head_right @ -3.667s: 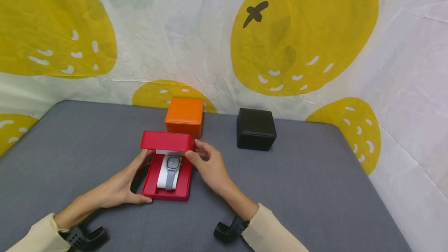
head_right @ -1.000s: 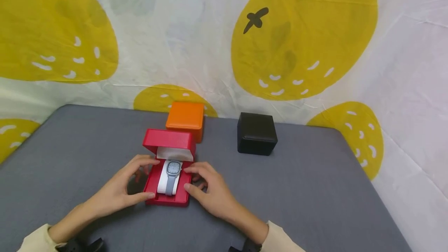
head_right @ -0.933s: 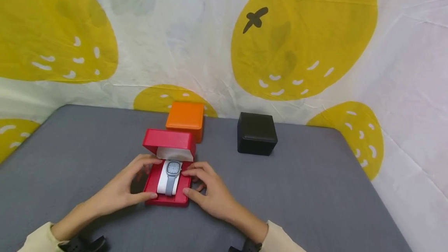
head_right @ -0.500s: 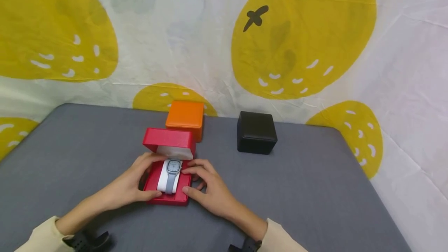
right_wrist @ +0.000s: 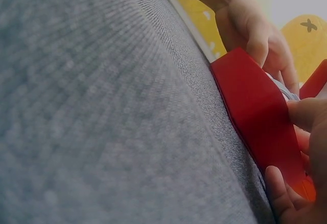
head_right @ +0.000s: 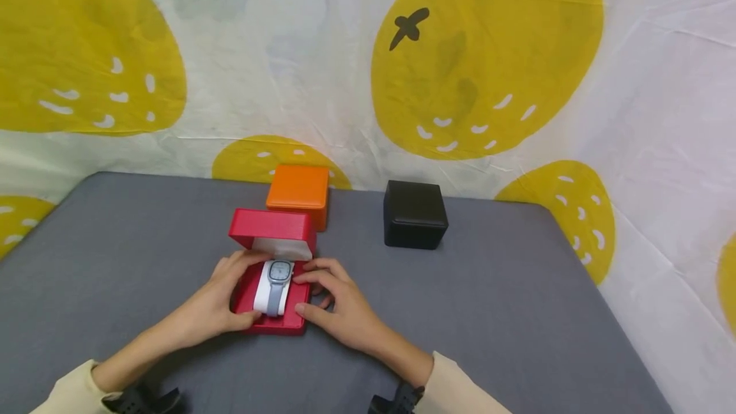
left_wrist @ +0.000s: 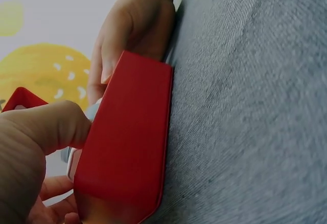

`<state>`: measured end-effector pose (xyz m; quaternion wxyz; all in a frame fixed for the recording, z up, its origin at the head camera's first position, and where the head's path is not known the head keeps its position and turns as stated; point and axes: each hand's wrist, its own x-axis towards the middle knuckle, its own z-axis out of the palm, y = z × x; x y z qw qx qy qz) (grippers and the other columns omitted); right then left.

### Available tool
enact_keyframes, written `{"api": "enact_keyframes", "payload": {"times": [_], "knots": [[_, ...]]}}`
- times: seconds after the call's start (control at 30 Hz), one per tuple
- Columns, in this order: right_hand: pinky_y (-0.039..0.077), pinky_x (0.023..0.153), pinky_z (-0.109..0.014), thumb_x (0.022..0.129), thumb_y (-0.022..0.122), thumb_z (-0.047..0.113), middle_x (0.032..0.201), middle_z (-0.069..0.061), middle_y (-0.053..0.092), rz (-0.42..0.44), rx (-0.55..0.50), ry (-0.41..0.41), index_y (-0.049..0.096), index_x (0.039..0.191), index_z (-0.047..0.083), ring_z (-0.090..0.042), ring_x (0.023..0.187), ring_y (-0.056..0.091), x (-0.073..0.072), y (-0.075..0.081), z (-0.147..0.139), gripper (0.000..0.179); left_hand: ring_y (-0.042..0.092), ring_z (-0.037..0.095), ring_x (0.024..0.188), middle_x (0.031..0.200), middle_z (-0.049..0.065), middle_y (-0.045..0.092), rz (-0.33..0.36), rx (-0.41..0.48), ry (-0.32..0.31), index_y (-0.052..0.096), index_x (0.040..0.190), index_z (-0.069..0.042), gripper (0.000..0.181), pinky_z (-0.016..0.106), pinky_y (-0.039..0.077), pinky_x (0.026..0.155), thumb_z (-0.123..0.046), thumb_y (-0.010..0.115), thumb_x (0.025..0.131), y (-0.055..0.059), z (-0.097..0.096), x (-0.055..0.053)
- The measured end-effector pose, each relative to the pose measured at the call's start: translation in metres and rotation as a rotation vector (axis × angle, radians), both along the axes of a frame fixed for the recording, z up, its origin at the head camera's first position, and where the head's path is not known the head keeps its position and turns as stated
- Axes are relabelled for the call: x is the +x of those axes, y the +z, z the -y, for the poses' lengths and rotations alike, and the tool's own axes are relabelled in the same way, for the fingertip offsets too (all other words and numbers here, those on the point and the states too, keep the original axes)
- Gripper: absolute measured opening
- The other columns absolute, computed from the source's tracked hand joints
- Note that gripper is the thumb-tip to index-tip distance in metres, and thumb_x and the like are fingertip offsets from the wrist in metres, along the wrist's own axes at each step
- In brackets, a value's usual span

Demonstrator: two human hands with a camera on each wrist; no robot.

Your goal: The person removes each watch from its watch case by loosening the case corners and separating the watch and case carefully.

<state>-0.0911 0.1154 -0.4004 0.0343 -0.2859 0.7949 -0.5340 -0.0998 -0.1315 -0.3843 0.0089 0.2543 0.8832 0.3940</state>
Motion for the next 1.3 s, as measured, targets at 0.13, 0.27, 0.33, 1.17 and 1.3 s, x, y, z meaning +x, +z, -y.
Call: {"api": "enact_keyframes", "payload": {"times": [0.13,0.27,0.33,1.17,1.3], "knots": [[0.051,0.072,-0.028,0.089,0.069,0.024,0.134,0.006,0.042,-0.006,0.013,0.010,0.061,0.123,0.022,-0.020,0.102,0.051,-0.006,-0.011,-0.001,0.035,0.039,0.021,0.105,0.124,0.003,0.047,0.014,0.014,0.025,0.047,0.133,-0.010,0.078,0.032,0.050,0.074,-0.009,0.081,0.063,-0.001,0.000,0.000],[0.051,0.072,-0.028,0.089,0.069,0.021,0.135,0.004,0.042,-0.005,0.013,0.009,0.061,0.123,0.020,-0.021,0.102,0.051,-0.006,-0.009,0.000,0.035,0.039,0.020,0.105,0.124,0.001,0.048,0.003,0.038,0.029,0.049,0.132,-0.012,0.077,0.033,0.049,0.075,-0.010,0.082,0.063,-0.003,0.001,-0.001],[0.051,0.071,-0.028,0.088,0.070,0.016,0.135,0.000,0.043,-0.011,0.008,0.007,0.061,0.123,0.015,-0.024,0.101,0.051,-0.005,-0.005,0.002,0.036,0.039,0.018,0.105,0.124,0.000,0.048,-0.012,0.049,0.028,0.051,0.132,-0.014,0.075,0.034,0.048,0.076,-0.011,0.082,0.063,-0.005,0.001,-0.002],[0.051,0.073,-0.029,0.085,0.069,0.005,0.132,-0.015,0.044,0.031,0.004,-0.004,0.061,0.119,0.002,-0.033,0.098,0.051,0.010,0.024,0.002,0.035,0.041,0.012,0.108,0.128,-0.003,0.050,-0.058,0.097,0.018,0.054,0.130,-0.014,0.073,0.033,0.049,0.081,-0.018,0.083,0.064,-0.009,0.001,-0.001],[0.051,0.073,-0.029,0.086,0.069,0.005,0.132,-0.015,0.044,0.047,0.010,0.001,0.061,0.120,0.002,-0.033,0.098,0.051,0.010,0.026,0.003,0.035,0.043,0.014,0.110,0.130,-0.002,0.048,-0.065,0.117,-0.001,0.053,0.131,-0.013,0.073,0.033,0.049,0.084,-0.015,0.082,0.064,-0.009,0.001,0.000]]}}
